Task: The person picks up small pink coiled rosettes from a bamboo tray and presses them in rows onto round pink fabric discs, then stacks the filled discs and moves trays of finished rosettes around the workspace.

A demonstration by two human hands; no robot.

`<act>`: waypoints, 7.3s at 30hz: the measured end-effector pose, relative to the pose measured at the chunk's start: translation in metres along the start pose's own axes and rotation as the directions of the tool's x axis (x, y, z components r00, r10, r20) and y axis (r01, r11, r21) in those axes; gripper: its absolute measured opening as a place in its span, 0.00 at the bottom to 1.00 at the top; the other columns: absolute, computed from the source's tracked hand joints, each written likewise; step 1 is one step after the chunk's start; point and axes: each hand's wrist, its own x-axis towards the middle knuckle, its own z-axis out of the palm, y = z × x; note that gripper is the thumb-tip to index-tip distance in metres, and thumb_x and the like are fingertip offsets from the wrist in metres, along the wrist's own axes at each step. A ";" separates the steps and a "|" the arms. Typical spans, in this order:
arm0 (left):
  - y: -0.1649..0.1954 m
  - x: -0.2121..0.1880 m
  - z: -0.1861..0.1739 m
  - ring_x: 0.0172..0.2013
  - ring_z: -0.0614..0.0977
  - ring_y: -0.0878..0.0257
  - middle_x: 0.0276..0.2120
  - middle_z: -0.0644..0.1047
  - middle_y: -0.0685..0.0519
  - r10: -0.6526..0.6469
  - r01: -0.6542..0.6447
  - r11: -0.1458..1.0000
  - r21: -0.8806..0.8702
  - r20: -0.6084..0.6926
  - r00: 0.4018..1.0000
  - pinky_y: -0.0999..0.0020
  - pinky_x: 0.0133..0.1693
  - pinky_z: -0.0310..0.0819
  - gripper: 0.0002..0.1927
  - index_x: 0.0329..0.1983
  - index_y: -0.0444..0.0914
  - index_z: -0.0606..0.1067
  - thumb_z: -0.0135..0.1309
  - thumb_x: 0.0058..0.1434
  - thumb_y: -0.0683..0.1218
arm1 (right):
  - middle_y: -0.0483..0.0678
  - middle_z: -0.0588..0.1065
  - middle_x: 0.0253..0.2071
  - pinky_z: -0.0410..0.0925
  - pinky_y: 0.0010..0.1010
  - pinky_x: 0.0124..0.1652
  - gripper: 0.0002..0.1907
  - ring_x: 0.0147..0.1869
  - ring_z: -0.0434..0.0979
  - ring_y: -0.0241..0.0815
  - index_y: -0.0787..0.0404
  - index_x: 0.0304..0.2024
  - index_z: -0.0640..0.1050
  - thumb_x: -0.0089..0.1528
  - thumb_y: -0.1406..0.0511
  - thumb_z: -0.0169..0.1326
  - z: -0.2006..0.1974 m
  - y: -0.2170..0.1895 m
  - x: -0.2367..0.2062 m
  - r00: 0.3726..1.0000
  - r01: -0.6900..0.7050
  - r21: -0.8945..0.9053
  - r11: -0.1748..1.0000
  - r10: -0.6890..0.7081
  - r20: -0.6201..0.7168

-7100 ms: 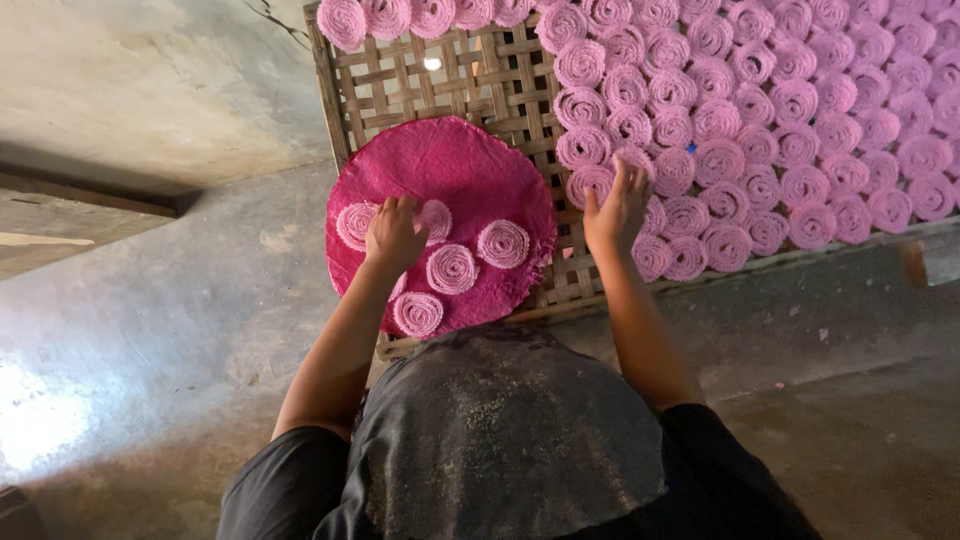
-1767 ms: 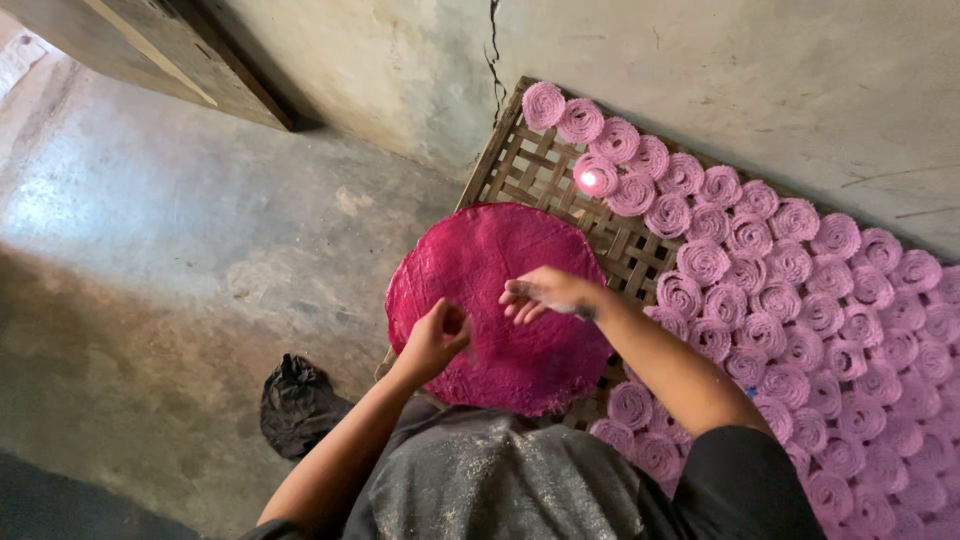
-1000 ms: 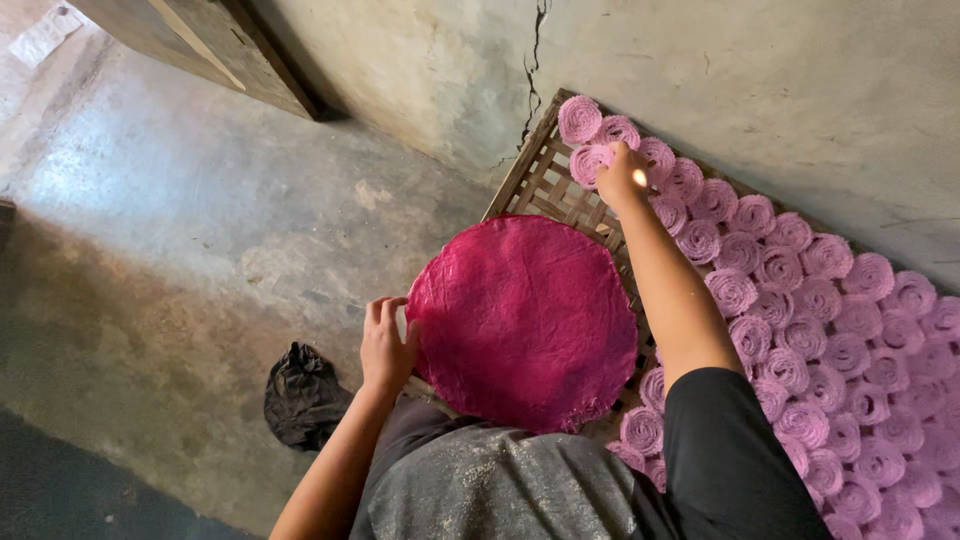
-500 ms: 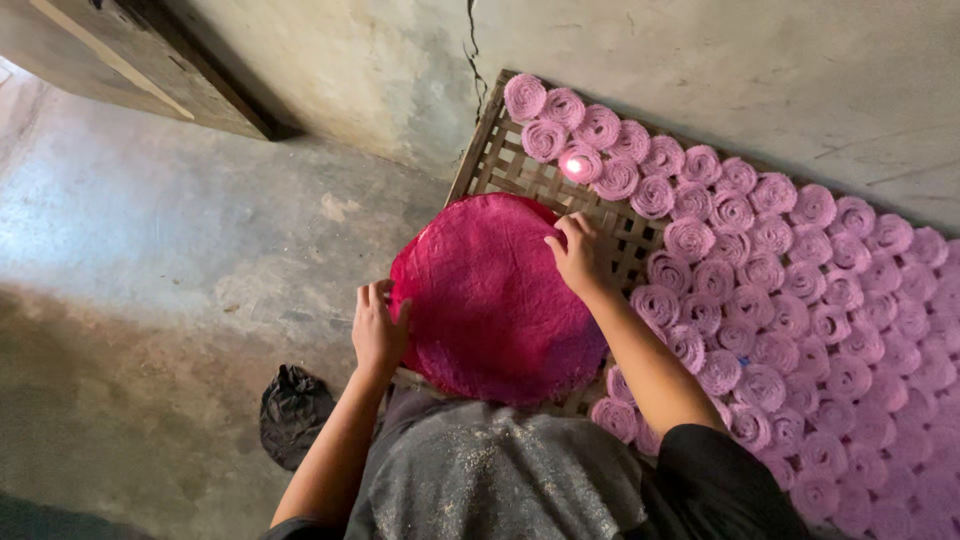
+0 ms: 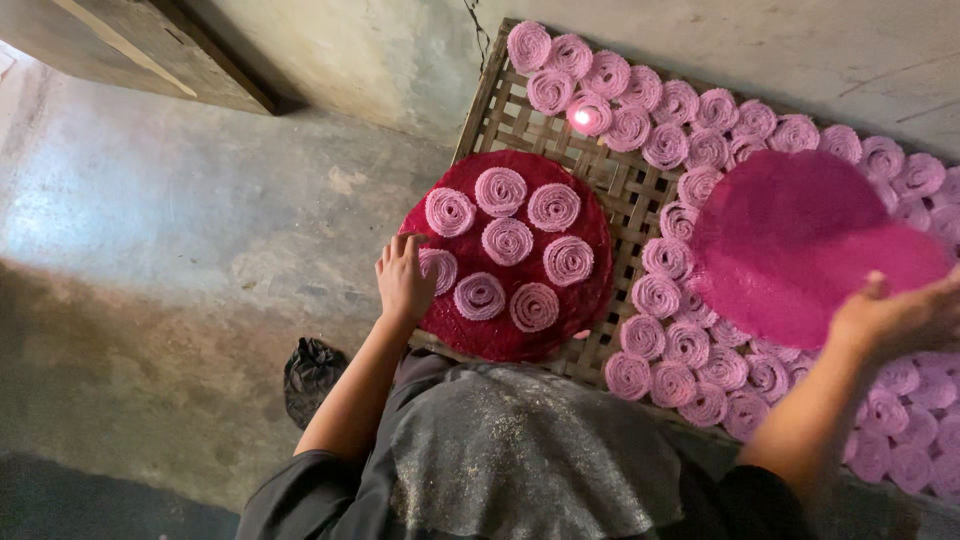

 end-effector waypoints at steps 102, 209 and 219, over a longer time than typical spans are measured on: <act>0.051 0.063 0.093 0.55 0.74 0.41 0.51 0.71 0.40 0.219 -0.210 0.976 -0.062 0.337 0.916 0.48 0.54 0.72 0.25 0.55 0.36 0.68 0.62 0.56 0.45 | 0.61 0.77 0.41 0.70 0.50 0.45 0.21 0.46 0.77 0.64 0.66 0.49 0.75 0.54 0.68 0.63 0.099 -0.227 -0.076 0.924 0.206 0.449 0.869 -0.324 0.203; -0.088 0.062 0.019 0.49 0.83 0.58 0.50 0.79 0.48 0.034 0.560 0.167 -0.811 0.573 0.819 0.60 0.51 0.82 0.14 0.58 0.34 0.71 0.47 0.72 0.41 | 0.50 0.79 0.45 0.73 0.35 0.49 0.06 0.49 0.81 0.40 0.62 0.36 0.75 0.65 0.66 0.56 -0.014 -0.367 -0.264 0.675 -0.660 0.749 0.068 -0.385 0.630; -0.097 0.062 0.029 0.45 0.83 0.60 0.46 0.80 0.51 -0.050 0.627 0.224 -0.746 0.634 0.772 0.62 0.46 0.83 0.08 0.51 0.38 0.72 0.49 0.71 0.44 | 0.48 0.76 0.52 0.69 0.34 0.58 0.18 0.58 0.76 0.39 0.66 0.57 0.74 0.66 0.64 0.52 -0.054 -0.171 -0.304 0.577 -0.813 0.553 -0.183 -0.121 0.808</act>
